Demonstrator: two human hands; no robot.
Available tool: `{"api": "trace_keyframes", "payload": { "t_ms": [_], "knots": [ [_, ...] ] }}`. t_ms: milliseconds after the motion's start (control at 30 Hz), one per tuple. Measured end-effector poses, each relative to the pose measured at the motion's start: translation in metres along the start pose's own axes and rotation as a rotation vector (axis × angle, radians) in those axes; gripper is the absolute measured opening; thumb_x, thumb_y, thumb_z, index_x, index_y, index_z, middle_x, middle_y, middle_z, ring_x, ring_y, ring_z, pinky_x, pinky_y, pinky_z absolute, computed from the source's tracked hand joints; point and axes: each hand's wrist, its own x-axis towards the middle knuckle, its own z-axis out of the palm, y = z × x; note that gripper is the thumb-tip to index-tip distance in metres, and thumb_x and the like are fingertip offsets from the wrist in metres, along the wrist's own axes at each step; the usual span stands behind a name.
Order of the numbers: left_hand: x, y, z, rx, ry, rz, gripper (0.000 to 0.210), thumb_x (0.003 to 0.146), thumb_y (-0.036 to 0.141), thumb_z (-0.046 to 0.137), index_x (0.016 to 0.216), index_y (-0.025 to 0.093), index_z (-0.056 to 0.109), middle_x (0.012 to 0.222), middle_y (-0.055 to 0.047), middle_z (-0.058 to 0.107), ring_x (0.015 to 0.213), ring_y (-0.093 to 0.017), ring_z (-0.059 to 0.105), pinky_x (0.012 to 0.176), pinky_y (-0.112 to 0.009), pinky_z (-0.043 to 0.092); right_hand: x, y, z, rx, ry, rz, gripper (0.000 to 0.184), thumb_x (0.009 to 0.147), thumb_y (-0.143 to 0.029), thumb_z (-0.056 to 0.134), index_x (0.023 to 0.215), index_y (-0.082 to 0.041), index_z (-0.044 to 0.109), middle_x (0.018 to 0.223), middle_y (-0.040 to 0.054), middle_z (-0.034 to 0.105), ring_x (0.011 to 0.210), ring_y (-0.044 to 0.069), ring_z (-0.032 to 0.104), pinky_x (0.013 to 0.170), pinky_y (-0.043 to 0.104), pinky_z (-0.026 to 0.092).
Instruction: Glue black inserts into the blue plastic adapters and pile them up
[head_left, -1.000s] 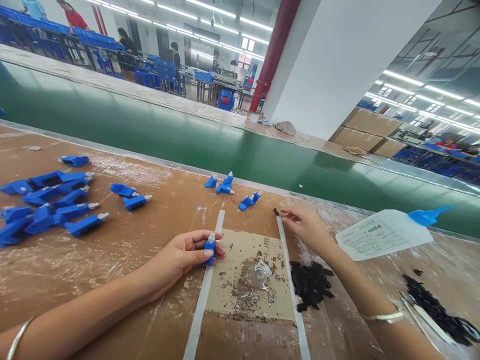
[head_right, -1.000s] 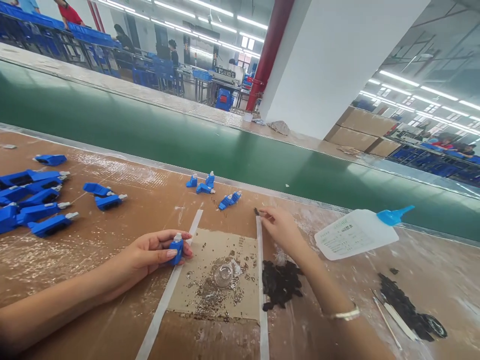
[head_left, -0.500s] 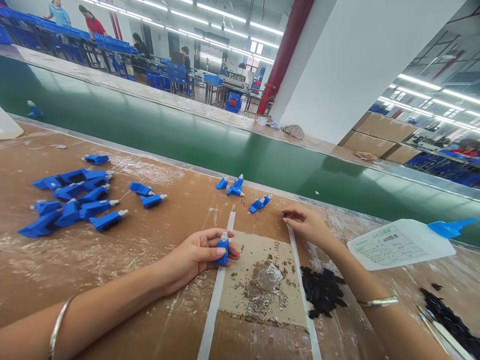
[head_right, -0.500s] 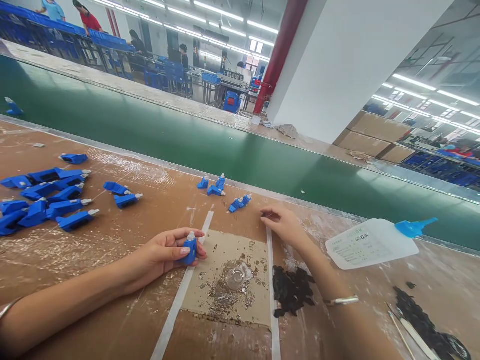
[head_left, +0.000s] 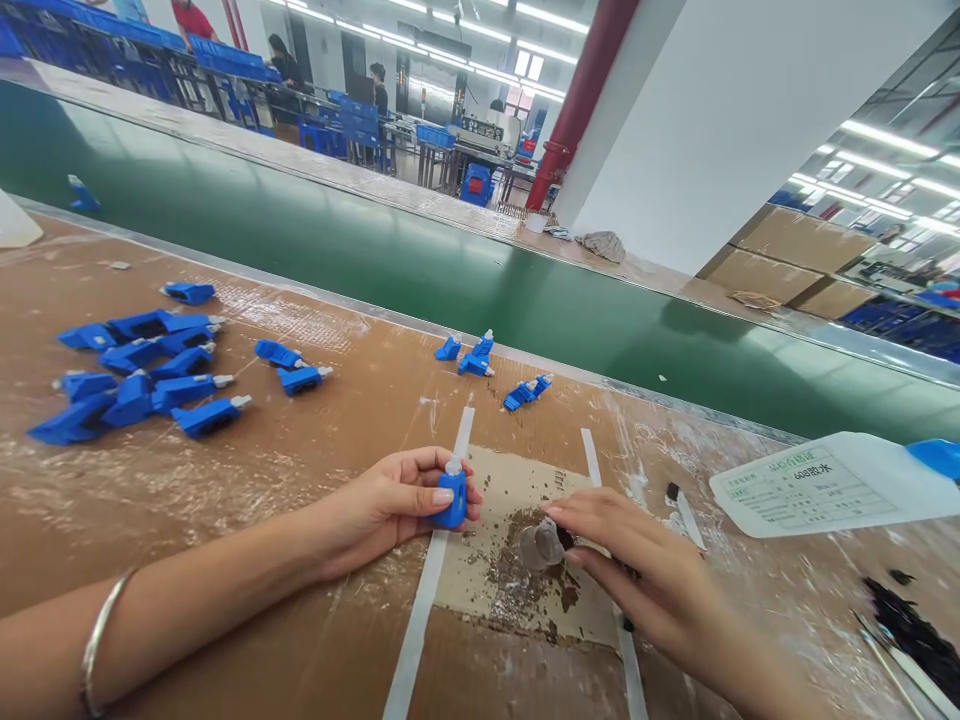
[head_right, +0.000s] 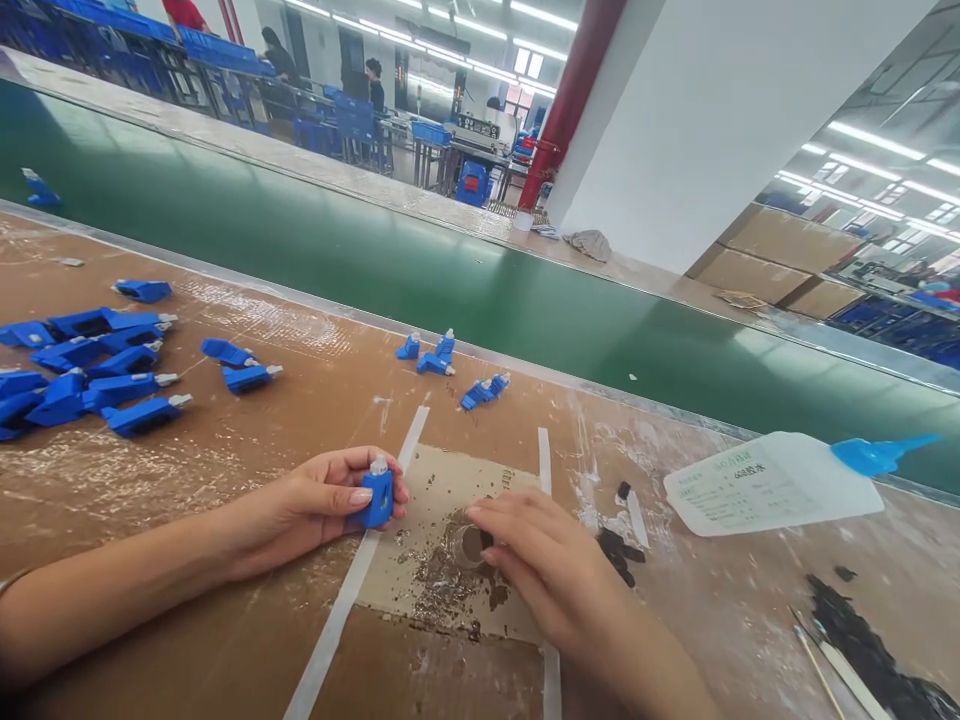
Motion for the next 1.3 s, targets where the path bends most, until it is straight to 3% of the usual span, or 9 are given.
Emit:
{"api": "trace_keyframes", "payload": {
  "t_ms": [133,467,567,733,900,1067,1300],
  "knots": [
    [0.001,0.000,0.001,0.001,0.021,-0.010,0.030,0.070,0.020,0.082,0.096,0.015,0.065,0.095,-0.007,0.071,0.091,-0.018,0.067,0.088,-0.031,0.048,-0.003,0.004,0.003,-0.130,-0.051,-0.028,0.048,0.094,-0.011,0.052,0.139,-0.029,0.054,0.107,0.0071,0.076,0.107,0.024,0.066,0.083,0.038,0.058],
    [-0.004,-0.012,0.017,0.004,0.050,-0.043,0.031,0.066,0.025,0.085,0.090,0.016,0.067,0.086,-0.005,0.073,0.086,-0.019,0.068,0.086,-0.033,0.047,-0.001,-0.003,0.008,-0.227,-0.030,-0.015,0.042,0.090,-0.011,0.052,0.128,-0.024,0.065,0.103,0.0107,0.077,0.098,0.027,0.069,0.080,0.042,0.059],
    [-0.008,-0.020,0.026,-0.012,0.054,-0.025,0.035,0.062,0.029,0.088,0.090,0.018,0.071,0.085,-0.003,0.073,0.085,-0.018,0.067,0.084,-0.031,0.046,-0.001,-0.004,0.009,-0.124,-0.019,0.058,0.040,0.090,-0.013,0.056,0.125,-0.028,0.066,0.107,0.0091,0.075,0.099,0.025,0.069,0.081,0.040,0.059],
    [-0.013,-0.034,0.035,0.003,0.086,-0.013,0.045,0.060,0.033,0.090,0.100,0.019,0.073,0.092,-0.003,0.072,0.086,-0.014,0.061,0.078,-0.025,0.044,-0.002,-0.016,0.012,0.274,0.101,0.238,0.040,0.092,-0.023,0.064,0.126,-0.043,0.060,0.112,-0.0021,0.077,0.106,0.019,0.070,0.091,0.033,0.058],
    [-0.014,-0.039,0.037,-0.034,0.069,-0.001,0.058,0.062,0.030,0.089,0.114,0.020,0.065,0.101,-0.006,0.071,0.092,-0.019,0.063,0.081,-0.030,0.045,-0.002,-0.029,0.022,0.494,0.185,0.243,0.019,0.089,-0.029,0.070,0.104,-0.039,0.065,0.105,-0.0033,0.079,0.107,0.019,0.069,0.093,0.034,0.057],
    [-0.014,-0.042,0.036,-0.069,0.022,0.008,0.049,0.063,0.021,0.087,0.108,0.021,0.066,0.101,-0.004,0.071,0.087,-0.015,0.064,0.075,-0.027,0.047,0.001,-0.033,0.030,0.539,0.157,0.211,0.010,0.090,-0.030,0.070,0.093,-0.036,0.062,0.104,-0.0037,0.079,0.111,0.019,0.066,0.095,0.036,0.055],
    [-0.015,-0.043,0.038,-0.071,-0.024,0.010,0.045,0.065,0.019,0.086,0.106,0.021,0.067,0.098,-0.003,0.073,0.088,-0.013,0.065,0.078,-0.026,0.049,0.000,-0.031,0.035,0.531,0.107,0.164,0.021,0.091,-0.024,0.068,0.105,-0.040,0.066,0.111,-0.0049,0.077,0.117,0.017,0.062,0.097,0.034,0.054]
  ]
}}
